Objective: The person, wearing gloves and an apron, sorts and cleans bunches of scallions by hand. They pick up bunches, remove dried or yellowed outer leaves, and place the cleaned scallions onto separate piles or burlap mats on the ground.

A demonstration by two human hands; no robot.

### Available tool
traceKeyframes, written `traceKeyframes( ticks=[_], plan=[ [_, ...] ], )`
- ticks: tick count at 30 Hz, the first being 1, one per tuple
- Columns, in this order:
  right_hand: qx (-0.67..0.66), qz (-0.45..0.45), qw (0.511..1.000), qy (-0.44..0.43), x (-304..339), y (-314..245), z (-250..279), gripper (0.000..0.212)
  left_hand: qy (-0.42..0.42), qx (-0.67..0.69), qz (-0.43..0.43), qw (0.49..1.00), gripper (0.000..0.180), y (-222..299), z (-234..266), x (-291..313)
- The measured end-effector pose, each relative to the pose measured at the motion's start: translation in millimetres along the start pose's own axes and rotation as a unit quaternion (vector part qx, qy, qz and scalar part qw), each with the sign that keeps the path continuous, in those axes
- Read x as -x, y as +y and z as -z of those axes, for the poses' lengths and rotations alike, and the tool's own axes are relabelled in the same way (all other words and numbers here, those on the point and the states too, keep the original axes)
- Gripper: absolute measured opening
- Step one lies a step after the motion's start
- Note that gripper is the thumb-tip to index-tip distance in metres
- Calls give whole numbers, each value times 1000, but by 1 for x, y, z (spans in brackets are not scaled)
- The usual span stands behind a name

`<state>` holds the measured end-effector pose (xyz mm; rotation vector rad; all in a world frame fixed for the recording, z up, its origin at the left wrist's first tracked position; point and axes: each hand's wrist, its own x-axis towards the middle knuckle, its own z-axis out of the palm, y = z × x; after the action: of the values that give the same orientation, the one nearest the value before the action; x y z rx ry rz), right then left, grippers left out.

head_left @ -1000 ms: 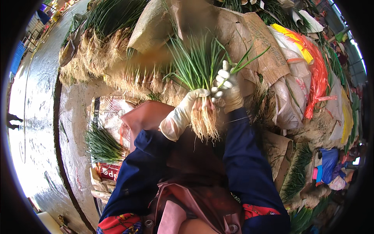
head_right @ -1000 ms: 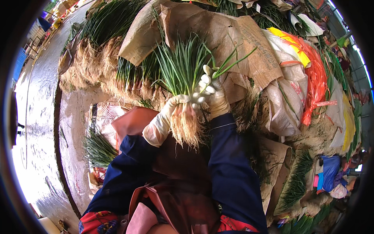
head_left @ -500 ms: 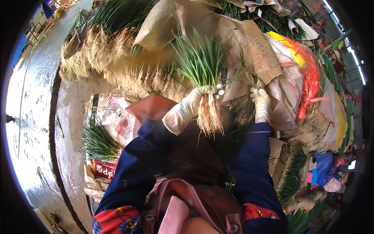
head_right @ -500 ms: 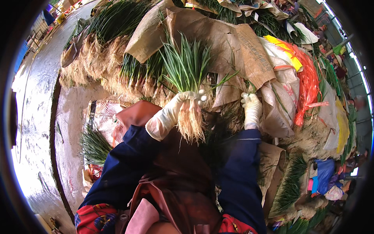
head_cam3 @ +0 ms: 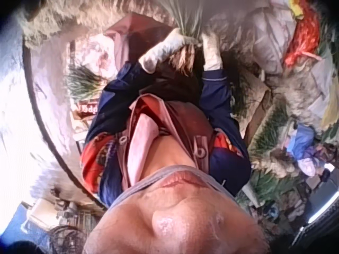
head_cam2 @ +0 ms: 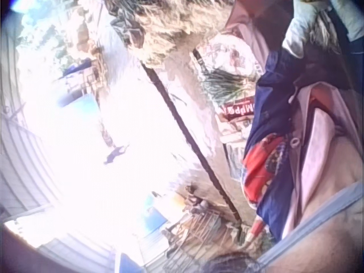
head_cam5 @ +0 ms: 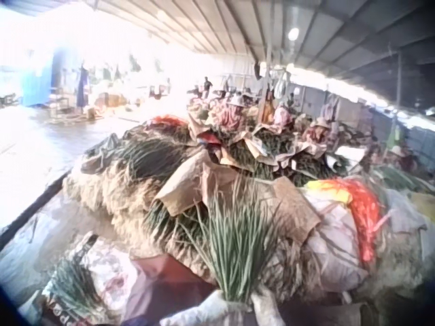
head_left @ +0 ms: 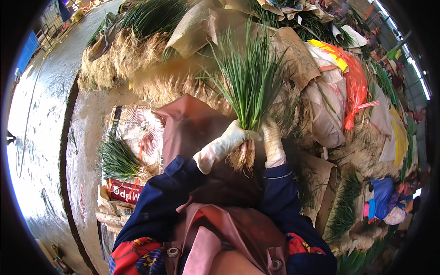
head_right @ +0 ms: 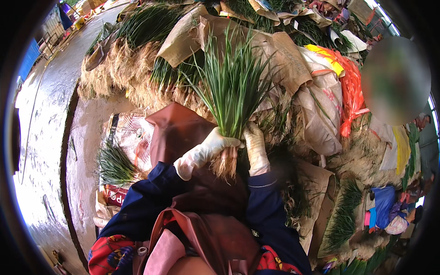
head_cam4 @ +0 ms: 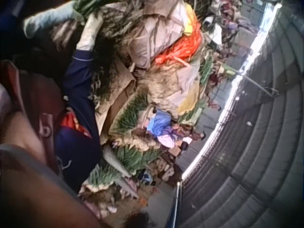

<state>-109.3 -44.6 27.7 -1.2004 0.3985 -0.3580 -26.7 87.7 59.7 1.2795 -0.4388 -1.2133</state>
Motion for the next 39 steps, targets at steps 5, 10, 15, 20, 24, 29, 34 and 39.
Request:
traceKeyframes(
  ticks=[5, 10, 15, 20, 24, 29, 34, 39],
  plan=[
    [125, 17, 990, 64, 22, -10, 5, 24, 79, -2, -31, 996, 17, 16, -16, 32],
    [71, 323, 934, 133, 40, -64, 31, 21, 153, -277, -154, 936, 29, -2, 12, 36],
    [134, 460, 864, 152, 84, -153, 0, 20, 144, -306, -84, 937, 29, 9, 7, 62],
    [323, 414, 827, 201, 71, -180, -19, 15, 161, -392, -179, 888, 30, -4, 6, 64],
    [322, 158, 921, 152, 37, -153, -8, 23, 175, -455, -183, 854, 26, -1, -1, 68],
    [181, 63, 981, 26, 29, -126, 2, 14, 222, -531, -198, 794, 26, 2, 13, 78],
    [192, 113, 974, 49, 32, -115, 7, 29, 163, -443, -121, 873, 26, 3, 29, 84],
    [223, 85, 970, 46, 35, -117, 8, 39, 120, -376, -107, 912, 25, -8, 41, 84]
  ],
)
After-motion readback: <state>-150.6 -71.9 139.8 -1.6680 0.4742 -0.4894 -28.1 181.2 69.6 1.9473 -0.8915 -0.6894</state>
